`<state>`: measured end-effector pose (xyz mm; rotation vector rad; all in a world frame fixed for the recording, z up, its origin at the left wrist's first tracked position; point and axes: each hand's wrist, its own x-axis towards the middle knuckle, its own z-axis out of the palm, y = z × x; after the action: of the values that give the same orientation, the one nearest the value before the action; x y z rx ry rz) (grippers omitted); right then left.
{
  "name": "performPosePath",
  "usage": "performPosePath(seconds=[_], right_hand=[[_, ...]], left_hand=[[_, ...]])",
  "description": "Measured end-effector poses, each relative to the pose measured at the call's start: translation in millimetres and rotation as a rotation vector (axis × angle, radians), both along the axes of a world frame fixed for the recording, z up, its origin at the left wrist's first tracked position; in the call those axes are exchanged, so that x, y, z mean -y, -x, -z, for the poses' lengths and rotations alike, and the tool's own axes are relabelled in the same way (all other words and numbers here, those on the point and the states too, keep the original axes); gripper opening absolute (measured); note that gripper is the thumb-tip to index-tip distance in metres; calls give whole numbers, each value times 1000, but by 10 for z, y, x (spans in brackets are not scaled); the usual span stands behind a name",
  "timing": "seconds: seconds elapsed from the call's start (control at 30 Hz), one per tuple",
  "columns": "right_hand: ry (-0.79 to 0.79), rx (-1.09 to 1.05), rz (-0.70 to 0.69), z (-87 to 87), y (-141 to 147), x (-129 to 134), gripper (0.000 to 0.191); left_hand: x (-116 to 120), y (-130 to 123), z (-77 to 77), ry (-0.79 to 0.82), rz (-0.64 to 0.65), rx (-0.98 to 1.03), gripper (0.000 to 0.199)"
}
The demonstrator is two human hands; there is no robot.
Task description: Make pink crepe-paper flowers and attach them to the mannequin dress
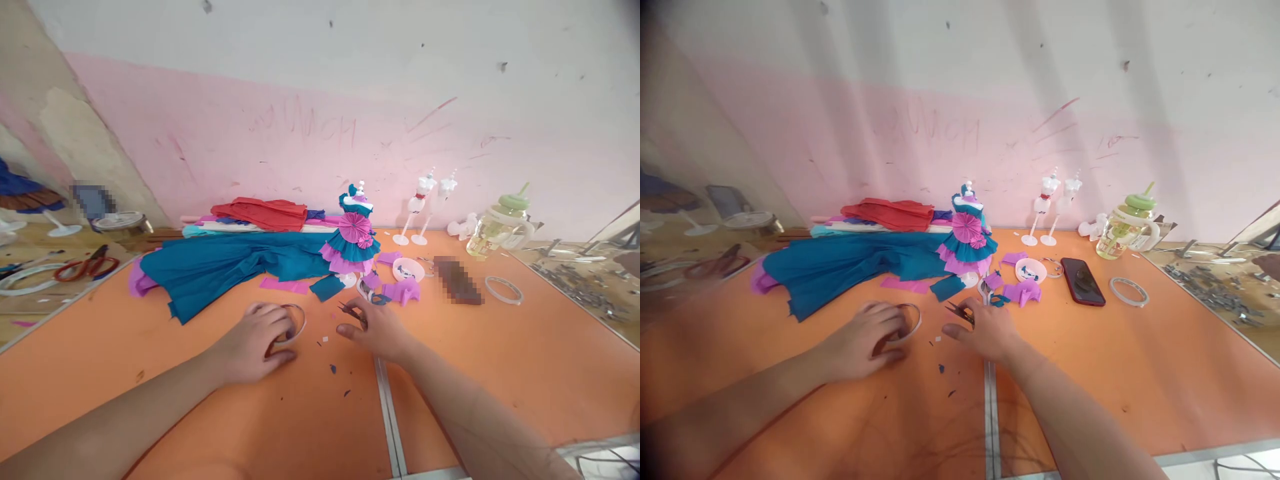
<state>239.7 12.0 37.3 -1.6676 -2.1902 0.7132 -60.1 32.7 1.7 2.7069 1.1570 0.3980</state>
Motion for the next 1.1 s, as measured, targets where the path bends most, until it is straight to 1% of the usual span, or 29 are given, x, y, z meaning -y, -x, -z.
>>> performPosePath(seconds=[0.07, 0.1, 0.17, 0.23, 0.27, 0.3, 0.4, 0.47, 0.53, 0.73, 0.8, 0.93, 1.03, 1.1], right_hand=[[-1, -95, 11, 12, 67, 47, 41], [-13, -147, 11, 15, 107, 78, 42], [-10, -266, 16, 16, 195, 146, 52], [57, -365, 18, 17, 278, 206, 64], [96, -381, 21, 20, 313, 226, 67], [122, -380, 29, 27, 343, 236, 65], [119, -334, 81, 60, 393, 224, 46], [106, -306, 104, 75, 397, 202, 33], [99, -291, 104, 72, 389, 189, 26], [138, -416, 69, 35, 389, 212, 32], [129, -433, 78, 47, 401, 215, 29], [24, -404, 102, 76, 408, 214, 14], [79, -371, 100, 81, 388, 214, 12], [91, -367, 110, 82, 370, 212, 14]], left_hand=[[71, -116, 14, 46, 40, 15, 19], [106, -168, 20, 51, 34, 51, 18], [179, -246, 25, 65, -14, 121, 19], [256, -284, 22, 67, -28, 160, 20], [291, -291, 19, 63, -26, 171, 21], [321, -292, 16, 58, -19, 176, 20], [364, -285, 6, 38, -19, 176, 21], [355, -278, 4, 33, -44, 166, 23], [337, -271, 7, 34, -63, 153, 25], [348, -275, 10, 41, -60, 147, 27], [360, -286, 4, 51, -69, 142, 27], [361, -301, -9, 90, -107, 132, 28], [355, -304, -13, 111, -123, 118, 27], [355, -304, -12, 122, -125, 114, 27]])
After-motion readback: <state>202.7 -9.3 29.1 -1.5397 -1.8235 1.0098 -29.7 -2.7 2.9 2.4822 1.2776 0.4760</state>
